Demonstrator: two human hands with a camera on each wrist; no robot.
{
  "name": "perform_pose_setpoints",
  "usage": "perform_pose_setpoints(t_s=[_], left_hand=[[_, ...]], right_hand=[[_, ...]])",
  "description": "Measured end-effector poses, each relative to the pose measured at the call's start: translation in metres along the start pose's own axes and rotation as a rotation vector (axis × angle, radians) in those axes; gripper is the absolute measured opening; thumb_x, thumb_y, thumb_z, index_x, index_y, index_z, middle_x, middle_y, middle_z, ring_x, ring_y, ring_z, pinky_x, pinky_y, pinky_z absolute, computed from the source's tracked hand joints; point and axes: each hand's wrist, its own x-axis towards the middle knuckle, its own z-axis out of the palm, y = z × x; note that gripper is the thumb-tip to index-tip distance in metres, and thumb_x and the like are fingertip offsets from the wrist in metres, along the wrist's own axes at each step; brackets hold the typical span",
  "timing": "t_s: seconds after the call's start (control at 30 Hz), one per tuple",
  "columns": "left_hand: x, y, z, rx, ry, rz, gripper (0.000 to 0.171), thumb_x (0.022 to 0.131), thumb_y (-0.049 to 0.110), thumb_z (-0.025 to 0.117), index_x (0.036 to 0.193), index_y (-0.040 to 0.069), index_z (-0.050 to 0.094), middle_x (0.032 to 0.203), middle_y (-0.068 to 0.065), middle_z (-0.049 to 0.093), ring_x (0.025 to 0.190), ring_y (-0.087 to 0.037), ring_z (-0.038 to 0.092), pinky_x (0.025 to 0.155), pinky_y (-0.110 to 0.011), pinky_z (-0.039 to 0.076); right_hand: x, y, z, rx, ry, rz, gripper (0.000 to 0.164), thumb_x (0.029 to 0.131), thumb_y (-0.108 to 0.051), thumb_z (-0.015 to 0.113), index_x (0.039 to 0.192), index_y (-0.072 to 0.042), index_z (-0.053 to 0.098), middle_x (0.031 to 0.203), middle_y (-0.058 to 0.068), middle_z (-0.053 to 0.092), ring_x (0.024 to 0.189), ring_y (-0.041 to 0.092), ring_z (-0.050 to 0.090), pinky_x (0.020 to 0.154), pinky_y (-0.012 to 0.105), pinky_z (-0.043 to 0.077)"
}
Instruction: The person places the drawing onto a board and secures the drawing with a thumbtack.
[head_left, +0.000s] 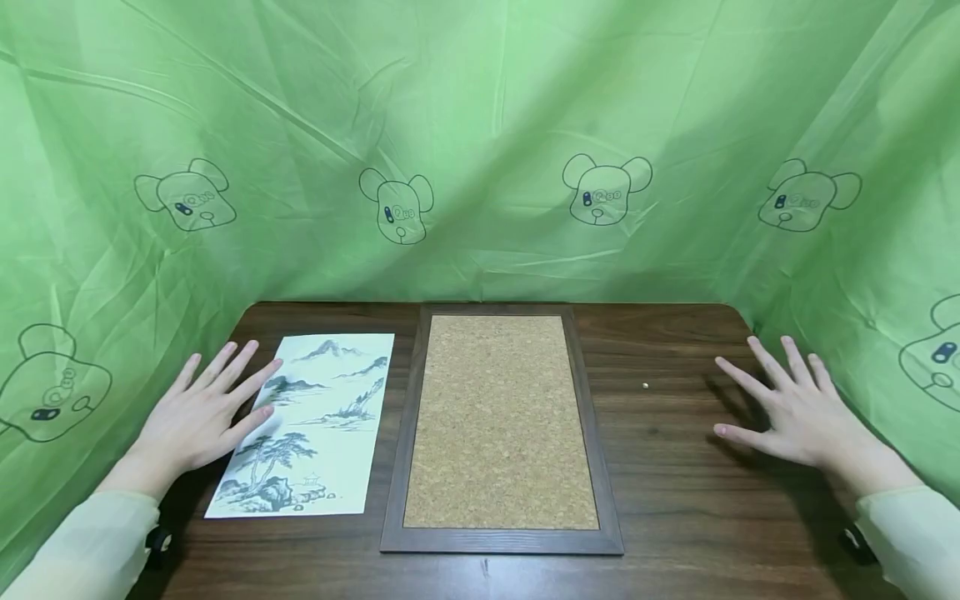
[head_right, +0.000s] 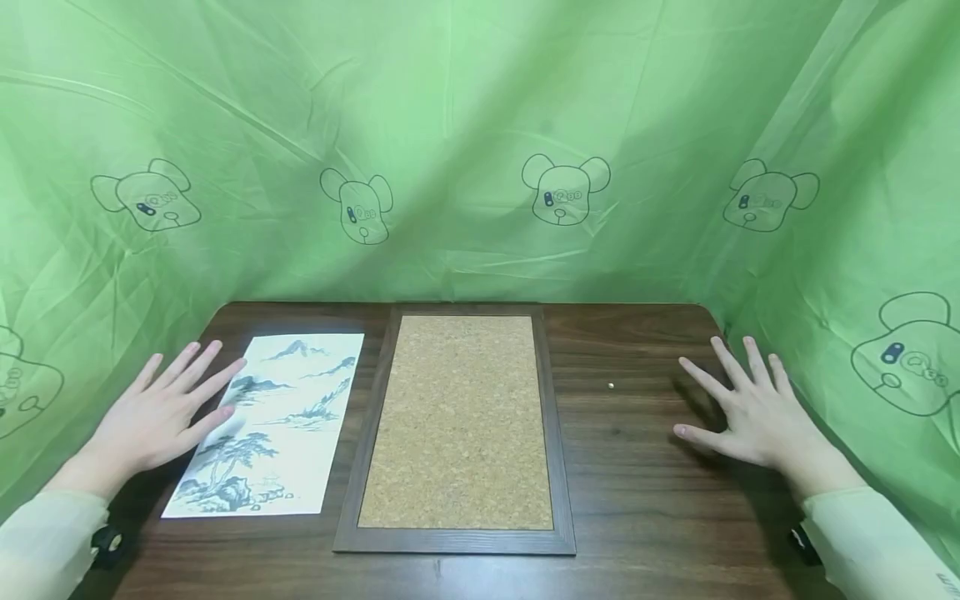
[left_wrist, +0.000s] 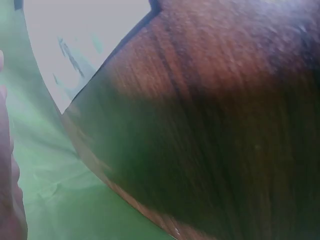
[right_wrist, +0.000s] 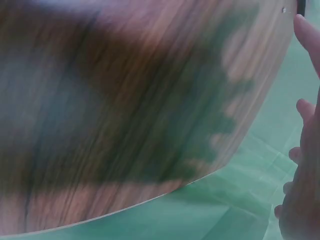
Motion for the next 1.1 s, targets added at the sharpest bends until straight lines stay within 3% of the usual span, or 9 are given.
perform_pose_setpoints(t_s=[0.2, 0.4, 0.53, 0.7, 0.9, 1.1], left_hand=[[0.001, -0.002, 0.001, -0.028, -0.009, -0.031, 0.079, 0.108, 0.06, 0.057, 0.176, 0.034, 0.025, 0.184, -0.007, 0.008, 0.17, -0.03, -0.003, 0.132, -0.064, -0.004], [0.0, -0.006, 0.001, -0.111, -0.024, -0.112, 0.08, 0.111, 0.056, 0.055, 0.177, 0.035, 0.016, 0.184, -0.01, 0.007, 0.169, -0.034, -0.006, 0.132, -0.063, -0.008], [0.001, -0.005, -0.002, -0.216, -0.003, -0.178, 0.08, 0.112, 0.051, 0.055, 0.178, 0.032, 0.013, 0.179, -0.024, 0.022, 0.166, -0.05, 0.01, 0.129, -0.071, -0.001], [0.0, 0.0, 0.0, -0.381, 0.097, -0.254, 0.09, 0.107, 0.044, 0.069, 0.178, 0.026, 0.017, 0.167, -0.033, 0.041, 0.144, -0.064, 0.04, 0.112, -0.081, 0.027], [-0.001, 0.01, 0.002, -0.563, 0.155, -0.347, 0.092, 0.105, 0.035, 0.074, 0.177, 0.022, 0.019, 0.163, -0.035, 0.044, 0.134, -0.066, 0.048, 0.099, -0.08, 0.039], [0.001, 0.015, 0.005, -0.692, 0.111, -0.443, 0.09, 0.109, 0.04, 0.069, 0.177, 0.013, 0.017, 0.164, -0.037, 0.04, 0.137, -0.066, 0.047, 0.101, -0.079, 0.041]], right_hand=[[0.009, -0.009, -0.008, 0.05, -0.032, 0.037, 0.119, 0.086, -0.07, 0.081, 0.177, -0.035, 0.015, 0.183, 0.018, 0.002, 0.162, 0.059, -0.007, 0.123, 0.082, 0.0], [0.02, -0.024, -0.017, 0.176, -0.057, 0.104, 0.117, 0.09, -0.064, 0.082, 0.178, -0.033, 0.011, 0.182, 0.022, -0.001, 0.163, 0.055, -0.011, 0.122, 0.083, 0.0], [0.03, -0.041, -0.02, 0.334, -0.056, 0.121, 0.119, 0.092, -0.055, 0.084, 0.178, -0.031, 0.007, 0.182, 0.023, -0.002, 0.165, 0.052, -0.008, 0.118, 0.088, 0.004], [0.047, -0.061, -0.023, 0.524, -0.045, 0.097, 0.124, 0.092, -0.043, 0.088, 0.178, -0.028, 0.0, 0.181, 0.024, -0.003, 0.165, 0.052, -0.006, 0.119, 0.086, 0.005], [0.065, -0.087, -0.013, 0.667, -0.033, 0.04, 0.125, 0.09, -0.036, 0.093, 0.178, -0.032, 0.005, 0.182, 0.02, 0.011, 0.163, 0.053, 0.014, 0.12, 0.083, 0.019], [0.084, -0.114, 0.005, 0.751, -0.096, 0.027, 0.117, 0.093, -0.04, 0.09, 0.177, -0.034, 0.008, 0.181, 0.014, 0.019, 0.162, 0.049, 0.024, 0.12, 0.077, 0.029]])
